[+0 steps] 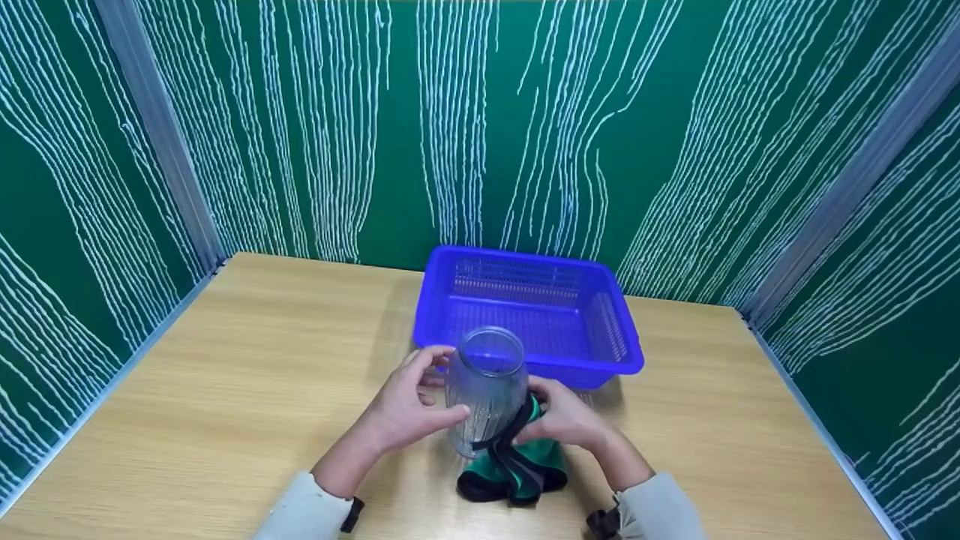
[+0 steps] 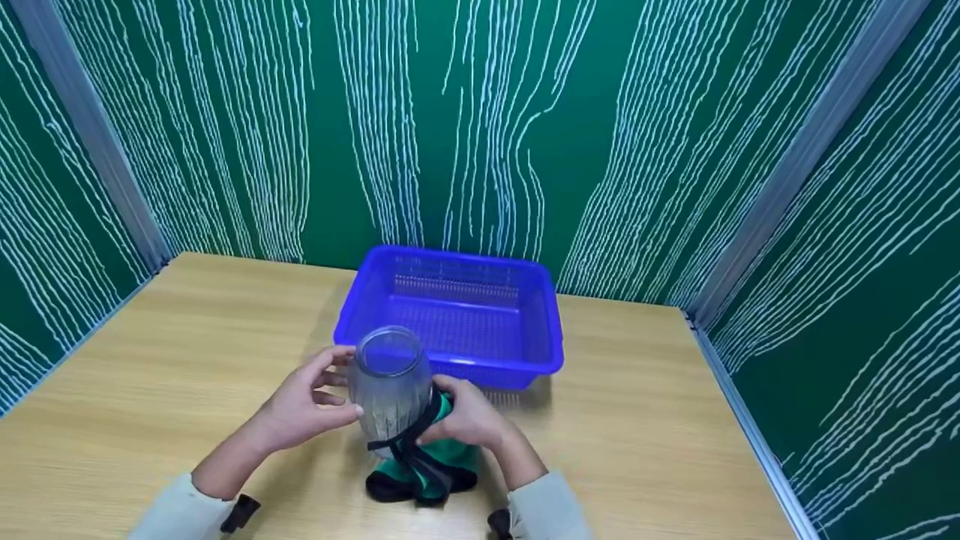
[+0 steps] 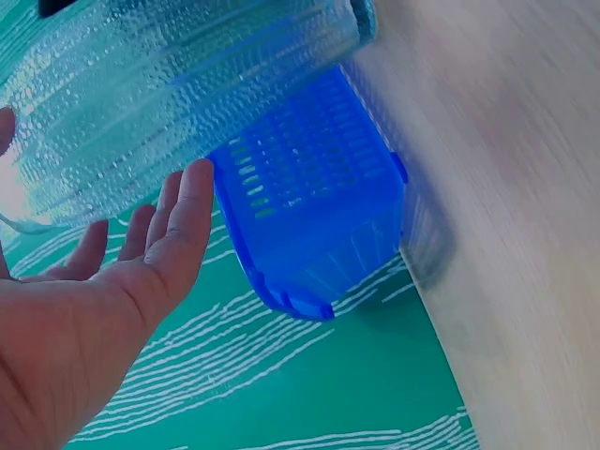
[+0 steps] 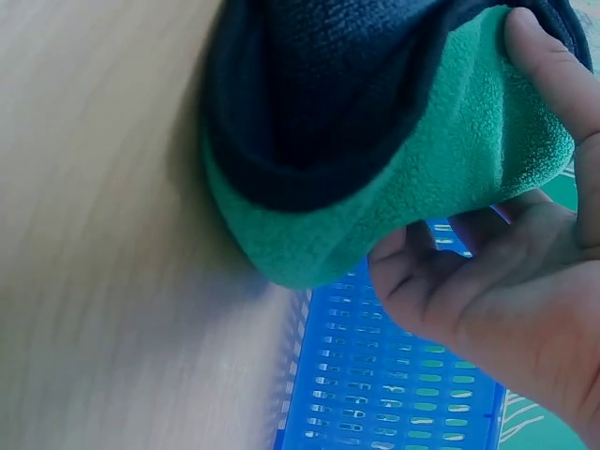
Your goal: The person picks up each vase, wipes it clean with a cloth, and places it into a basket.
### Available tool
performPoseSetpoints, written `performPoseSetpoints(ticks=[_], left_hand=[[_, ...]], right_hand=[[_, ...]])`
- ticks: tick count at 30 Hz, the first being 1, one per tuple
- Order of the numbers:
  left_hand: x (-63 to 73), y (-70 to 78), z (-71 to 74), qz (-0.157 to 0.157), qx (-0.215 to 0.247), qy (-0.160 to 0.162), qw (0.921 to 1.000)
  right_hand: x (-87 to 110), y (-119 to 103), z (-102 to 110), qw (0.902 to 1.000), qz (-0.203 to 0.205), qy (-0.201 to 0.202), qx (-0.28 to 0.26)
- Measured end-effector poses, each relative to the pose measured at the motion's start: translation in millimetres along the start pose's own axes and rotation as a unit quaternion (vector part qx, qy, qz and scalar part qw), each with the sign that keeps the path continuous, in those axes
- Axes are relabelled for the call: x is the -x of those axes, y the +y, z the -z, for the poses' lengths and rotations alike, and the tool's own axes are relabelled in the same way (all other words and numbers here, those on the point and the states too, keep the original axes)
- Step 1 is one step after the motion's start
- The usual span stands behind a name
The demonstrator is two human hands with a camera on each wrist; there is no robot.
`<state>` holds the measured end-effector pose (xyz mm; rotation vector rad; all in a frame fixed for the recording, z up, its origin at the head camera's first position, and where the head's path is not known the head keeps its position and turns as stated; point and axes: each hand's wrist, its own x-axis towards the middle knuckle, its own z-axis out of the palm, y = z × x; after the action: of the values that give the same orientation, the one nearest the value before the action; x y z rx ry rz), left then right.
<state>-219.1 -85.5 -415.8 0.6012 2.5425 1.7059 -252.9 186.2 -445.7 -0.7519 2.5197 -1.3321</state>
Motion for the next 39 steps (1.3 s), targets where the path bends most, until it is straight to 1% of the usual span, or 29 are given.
performPoseSetpoints(ticks=[4, 7, 13, 17, 19, 23, 25, 29, 32, 35, 39], left_hand=[[-0.6, 1.9, -3.0, 0.0, -0.003, 0.015, 0.9999], [-1.2, 3.0, -3.1, 0.0, -0.008, 0.019, 0.9998], [-2.2, 3.9, -2.2, 0.008, -0.018, 0.01, 0.9998], [-3.2, 3.0, -1.6, 0.01, -0.015, 0.002, 0.9998], [-3.8, 2.6, -1.2, 0.006, -0.012, 0.0, 0.9999], [-4.6, 3.3, 0.4, 0.009, -0.015, -0.01, 0.9998], [-5.0, 4.5, 1.7, 0.016, -0.021, -0.019, 0.9995], [-6.8, 4.4, 4.1, 0.009, -0.027, -0.039, 0.9989], [-7.4, 2.6, 4.8, -0.003, -0.03, -0.048, 0.9984], [-7.1, 1.6, 5.0, -0.004, -0.042, -0.053, 0.9977], [-6.5, 1.2, 5.1, -0.002, -0.052, -0.058, 0.9969]], right_hand=[[2.1, -3.1, 5.5, 0.999, 0.001, 0.005, -0.044], [3.5, -5.9, 9.3, 0.9966, 0.005, 0.013, -0.081], [5.3, -15.9, 17.1, 0.9905, 0.03, 0.034, -0.13], [5.2, -23.9, 22.8, 0.9874, 0.051, 0.044, -0.144], [4.1, -28.2, 25.4, 0.9866, 0.057, 0.048, -0.145], [1.2, -38.0, 28.6, 0.9868, 0.068, 0.043, -0.141], [-0.2, -43.0, 30.0, 0.9873, 0.069, 0.041, -0.137], [-2.0, -50.0, 32.8, 0.9886, 0.08, 0.042, -0.12], [-2.8, -51.8, 34.1, 0.9898, 0.087, 0.044, -0.103], [-2.9, -53.2, 35.5, 0.9918, 0.086, 0.04, -0.085], [-2.8, -55.6, 39.0, 0.9951, 0.083, 0.026, -0.047]])
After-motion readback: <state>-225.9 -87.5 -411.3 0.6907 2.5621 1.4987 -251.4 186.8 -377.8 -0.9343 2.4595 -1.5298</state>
